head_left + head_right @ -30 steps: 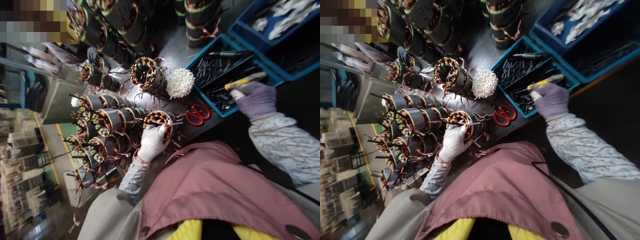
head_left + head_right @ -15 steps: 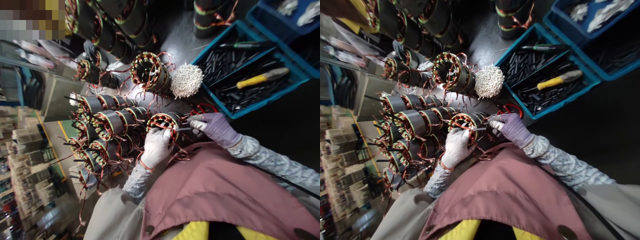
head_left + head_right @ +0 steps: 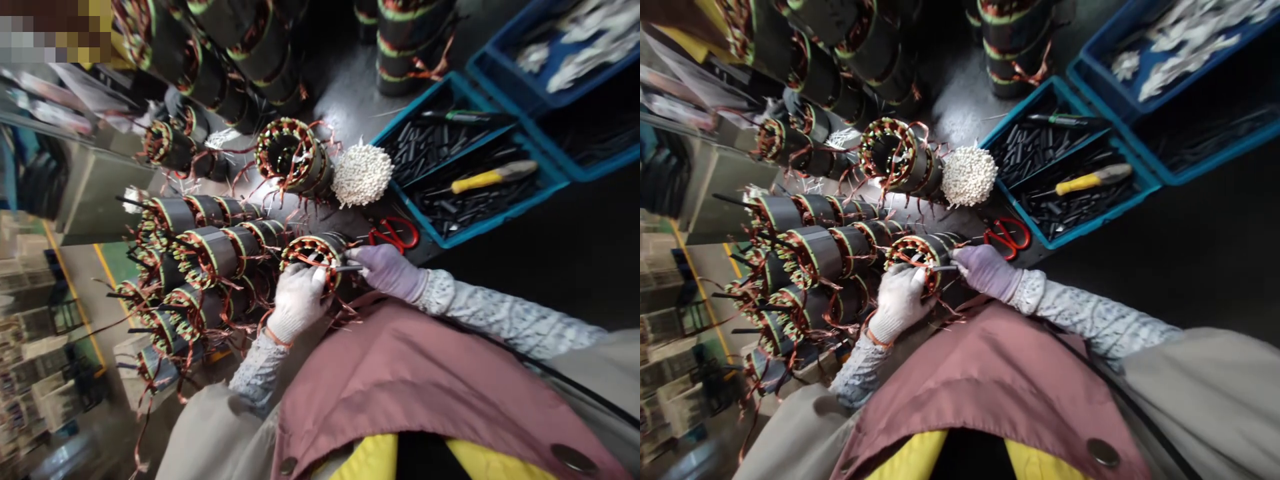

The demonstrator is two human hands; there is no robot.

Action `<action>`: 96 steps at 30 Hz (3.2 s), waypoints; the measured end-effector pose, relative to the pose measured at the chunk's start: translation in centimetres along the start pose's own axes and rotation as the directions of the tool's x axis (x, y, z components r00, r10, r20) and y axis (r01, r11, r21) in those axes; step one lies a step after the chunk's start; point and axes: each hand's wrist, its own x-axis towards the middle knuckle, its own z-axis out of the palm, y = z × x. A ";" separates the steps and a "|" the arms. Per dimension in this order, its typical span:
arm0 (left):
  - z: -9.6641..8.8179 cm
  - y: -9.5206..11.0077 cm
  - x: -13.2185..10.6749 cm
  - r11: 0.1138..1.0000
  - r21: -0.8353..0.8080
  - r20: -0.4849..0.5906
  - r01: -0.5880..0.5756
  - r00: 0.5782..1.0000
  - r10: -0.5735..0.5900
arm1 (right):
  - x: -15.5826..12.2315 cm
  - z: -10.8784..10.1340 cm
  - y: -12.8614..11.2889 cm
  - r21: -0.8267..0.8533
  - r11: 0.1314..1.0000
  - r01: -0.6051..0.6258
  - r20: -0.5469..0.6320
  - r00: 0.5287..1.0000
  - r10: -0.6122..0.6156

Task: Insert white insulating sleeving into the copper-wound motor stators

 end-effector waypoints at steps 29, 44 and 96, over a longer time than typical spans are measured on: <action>-0.3 -0.9 0.0 0.999 0.041 0.036 0.001 0.999 -0.002 | -1.6 -9.5 6.3 -0.229 0.603 -0.764 -0.313 0.644 0.698; 0.5 -0.8 -0.2 0.997 -0.001 -0.115 -0.082 0.990 0.081 | 2.3 -0.2 2.4 0.687 0.435 -0.582 0.153 0.701 0.696; 0.4 -1.8 -0.4 0.997 0.075 -0.084 -0.037 0.996 0.044 | 1.6 4.3 6.1 0.699 0.367 -0.614 0.186 0.651 0.736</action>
